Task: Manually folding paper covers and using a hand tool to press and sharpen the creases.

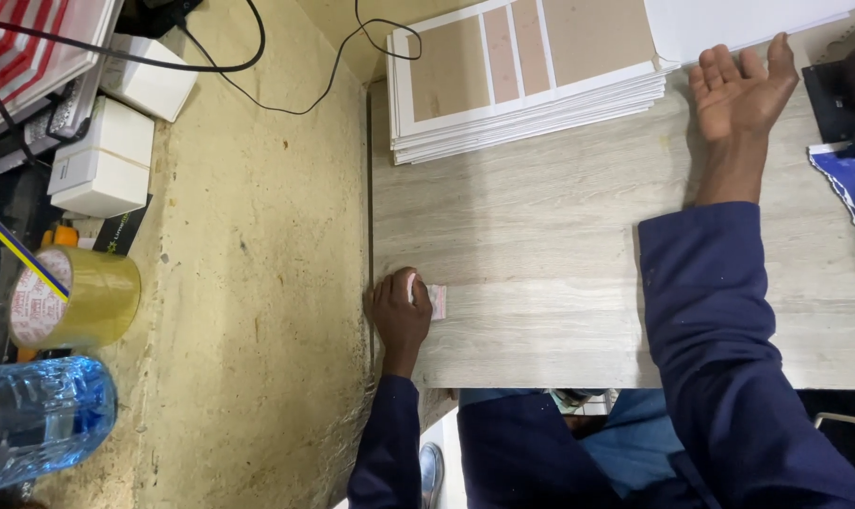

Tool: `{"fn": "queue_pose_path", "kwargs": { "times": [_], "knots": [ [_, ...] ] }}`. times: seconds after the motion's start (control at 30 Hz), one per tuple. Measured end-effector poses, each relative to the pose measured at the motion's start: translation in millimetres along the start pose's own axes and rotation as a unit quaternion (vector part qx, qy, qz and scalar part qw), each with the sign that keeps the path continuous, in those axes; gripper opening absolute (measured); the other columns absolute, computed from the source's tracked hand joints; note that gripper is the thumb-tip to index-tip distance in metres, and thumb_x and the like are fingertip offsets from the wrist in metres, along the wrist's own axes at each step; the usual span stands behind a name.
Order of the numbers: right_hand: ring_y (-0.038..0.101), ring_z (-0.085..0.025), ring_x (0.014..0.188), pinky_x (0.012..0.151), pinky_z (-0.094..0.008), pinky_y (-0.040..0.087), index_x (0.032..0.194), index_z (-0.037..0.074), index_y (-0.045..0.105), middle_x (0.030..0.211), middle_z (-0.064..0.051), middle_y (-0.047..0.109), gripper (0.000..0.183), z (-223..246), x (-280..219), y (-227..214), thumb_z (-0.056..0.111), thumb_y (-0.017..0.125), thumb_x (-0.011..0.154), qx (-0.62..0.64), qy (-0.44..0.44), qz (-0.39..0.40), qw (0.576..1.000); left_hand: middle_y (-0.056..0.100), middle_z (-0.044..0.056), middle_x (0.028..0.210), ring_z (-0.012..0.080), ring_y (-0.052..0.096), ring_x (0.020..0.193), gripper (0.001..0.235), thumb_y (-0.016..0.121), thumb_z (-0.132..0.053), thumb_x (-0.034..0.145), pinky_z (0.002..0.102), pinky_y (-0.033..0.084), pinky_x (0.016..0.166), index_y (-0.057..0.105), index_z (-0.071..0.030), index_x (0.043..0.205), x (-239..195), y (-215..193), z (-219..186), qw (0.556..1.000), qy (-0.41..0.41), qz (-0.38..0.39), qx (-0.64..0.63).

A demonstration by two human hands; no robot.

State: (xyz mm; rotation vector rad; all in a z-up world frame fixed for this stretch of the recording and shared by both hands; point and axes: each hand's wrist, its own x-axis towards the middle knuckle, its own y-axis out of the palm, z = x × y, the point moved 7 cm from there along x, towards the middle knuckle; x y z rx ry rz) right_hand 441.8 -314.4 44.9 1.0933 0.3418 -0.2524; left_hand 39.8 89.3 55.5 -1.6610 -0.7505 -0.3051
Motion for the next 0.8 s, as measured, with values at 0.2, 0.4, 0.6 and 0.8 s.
{"fn": "queue_pose_path", "kwargs": {
  "times": [0.2, 0.4, 0.6, 0.8],
  "knots": [
    [0.074, -0.037, 0.127, 0.097, -0.044, 0.072, 0.171, 0.002, 0.005, 0.172, -0.03, 0.037, 0.152, 8.8, 15.4, -7.5, 0.044, 0.091, 0.054, -0.028, -0.056, 0.035, 0.997, 0.078, 0.002, 0.099, 0.0246, 0.071, 0.089, 0.009, 0.07, -0.014, 0.1, 0.041, 0.049, 0.085, 0.075, -0.016, 0.106, -2.6, 1.8, 0.8, 1.0, -0.002, -0.002, 0.003],
    [0.05, -0.046, 0.157, 0.123, -0.056, 0.053, 0.173, 0.004, 0.003, 0.179, -0.028, 0.023, 0.146, 8.3, 6.6, 0.6, 0.036, 0.089, 0.059, 0.059, -0.034, 0.052, 0.996, 0.077, 0.003, 0.096, 0.0242, 0.07, 0.088, 0.009, 0.068, -0.015, 0.102, 0.042, 0.049, 0.088, 0.075, -0.014, 0.108, -2.1, 1.9, -0.1, 1.0, 0.001, 0.001, -0.003],
    [0.068, -0.034, 0.087, 0.072, -0.042, 0.056, 0.17, -0.006, 0.024, 0.148, -0.033, 0.059, 0.144, 12.4, -15.5, 18.0, 0.029, 0.086, 0.044, 0.131, -0.026, -0.015, 0.991, 0.077, 0.003, 0.096, 0.0248, 0.07, 0.086, 0.011, 0.07, -0.015, 0.1, 0.043, 0.046, 0.077, 0.076, -0.016, 0.109, -2.7, 3.7, 2.4, 1.0, -0.018, 0.015, 0.005],
    [0.078, -0.028, 0.088, 0.071, -0.038, 0.065, 0.171, -0.006, 0.012, 0.162, -0.029, 0.053, 0.15, 10.8, 16.4, -0.5, 0.039, 0.086, 0.048, 0.013, -0.033, 0.0, 0.999, 0.078, 0.001, 0.098, 0.0228, 0.071, 0.087, 0.009, 0.071, -0.014, 0.099, 0.041, 0.048, 0.082, 0.077, -0.016, 0.106, -2.8, -0.4, -1.3, 1.0, 0.001, -0.011, 0.017]
  ]
}}
